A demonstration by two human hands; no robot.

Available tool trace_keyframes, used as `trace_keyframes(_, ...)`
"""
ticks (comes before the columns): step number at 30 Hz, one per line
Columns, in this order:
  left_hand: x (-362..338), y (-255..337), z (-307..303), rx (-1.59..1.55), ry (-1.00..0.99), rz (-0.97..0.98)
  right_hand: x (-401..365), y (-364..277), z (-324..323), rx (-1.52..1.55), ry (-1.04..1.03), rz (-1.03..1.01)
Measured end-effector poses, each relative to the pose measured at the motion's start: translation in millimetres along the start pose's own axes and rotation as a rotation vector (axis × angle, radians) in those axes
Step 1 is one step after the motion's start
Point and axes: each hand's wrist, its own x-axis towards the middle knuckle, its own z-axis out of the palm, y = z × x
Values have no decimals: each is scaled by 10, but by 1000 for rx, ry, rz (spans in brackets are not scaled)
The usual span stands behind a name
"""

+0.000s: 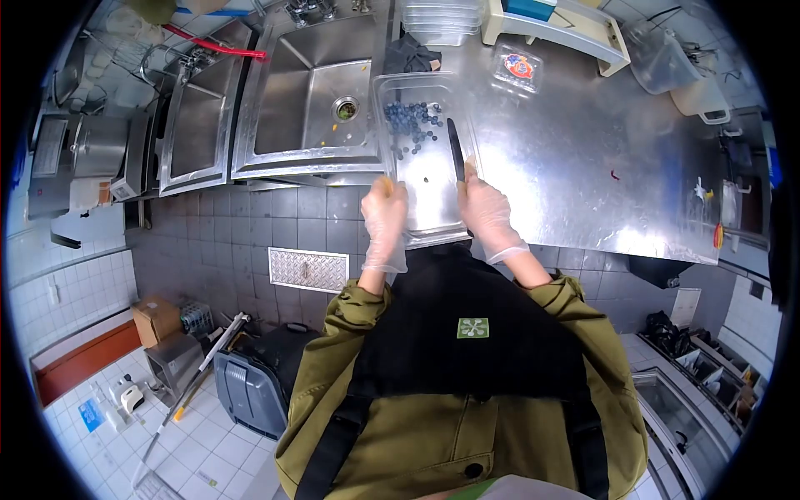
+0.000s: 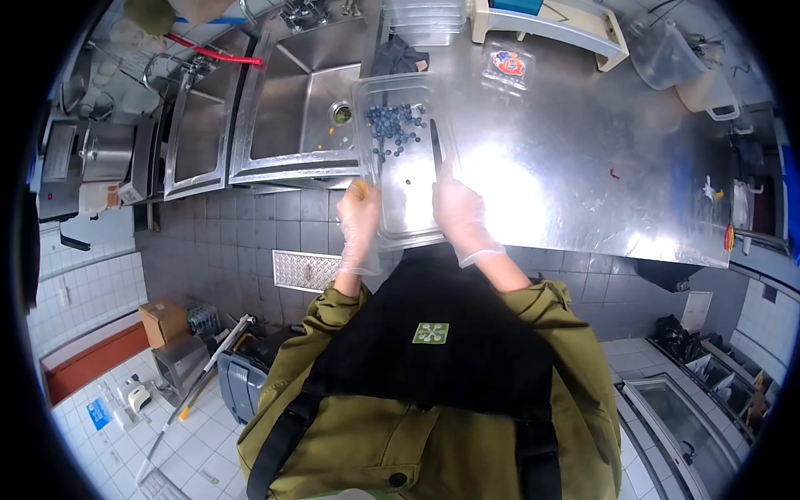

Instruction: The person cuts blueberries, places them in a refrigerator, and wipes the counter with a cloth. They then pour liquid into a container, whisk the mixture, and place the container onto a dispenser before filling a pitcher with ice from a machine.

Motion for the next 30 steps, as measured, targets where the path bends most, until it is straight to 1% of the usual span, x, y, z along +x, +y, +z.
trace_keyframes(1,-1,-14,31,-5,-4,1,0,17,9,-15,-4,-4)
trace_keyframes(4,27,-75,112,-33,-13,2,4,207,34,134,-6,-52)
trace_keyframes(7,63,-166,184,-105,-33,0,20,462,87,863,-78,-42)
trace_keyframes(8,87,-213,226,-140,-46,4,0,556,51,1030,-157,18)
trace_keyframes(11,166,-355,346,-183,-104,-1,-46,641,37,1142,-77,-89)
trace_keyframes(12,194,-406,390,-187,-126,-5,-49,695,28,1113,-86,-21)
trace_keyframes(15,280,-555,503,-213,-189,9,-70,762,-28,1220,-49,57)
trace_keyframes(16,286,-578,522,-213,-182,8,-88,760,-66,1167,-47,99)
trace_keyframes(18,295,-553,544,-216,-163,4,-102,776,-67,1172,-14,140)
trace_keyframes(21,249,-372,454,277,74,239,-160,756,-112,1189,10,151)
trace_keyframes(22,226,-188,446,318,330,582,-172,782,-115,1188,8,146)
trace_keyframes(23,185,66,442,276,328,662,-180,800,-114,1189,6,142)
trace_keyframes(24,212,79,624,160,270,741,-218,728,-185,1204,18,161)
trace_keyframes(25,240,160,799,98,165,746,-247,673,-239,1226,30,186)
trace_keyframes(26,325,136,1051,83,109,676,-269,620,-280,1248,42,213)
trace_keyframes(27,456,87,1343,17,64,487,-280,580,-306,1272,58,240)
trace_keyframes(28,641,14,1578,64,59,369,-281,559,-317,1278,76,242)
trace_keyframes(30,900,26,1748,61,98,329,-280,634,-297,1230,66,239)
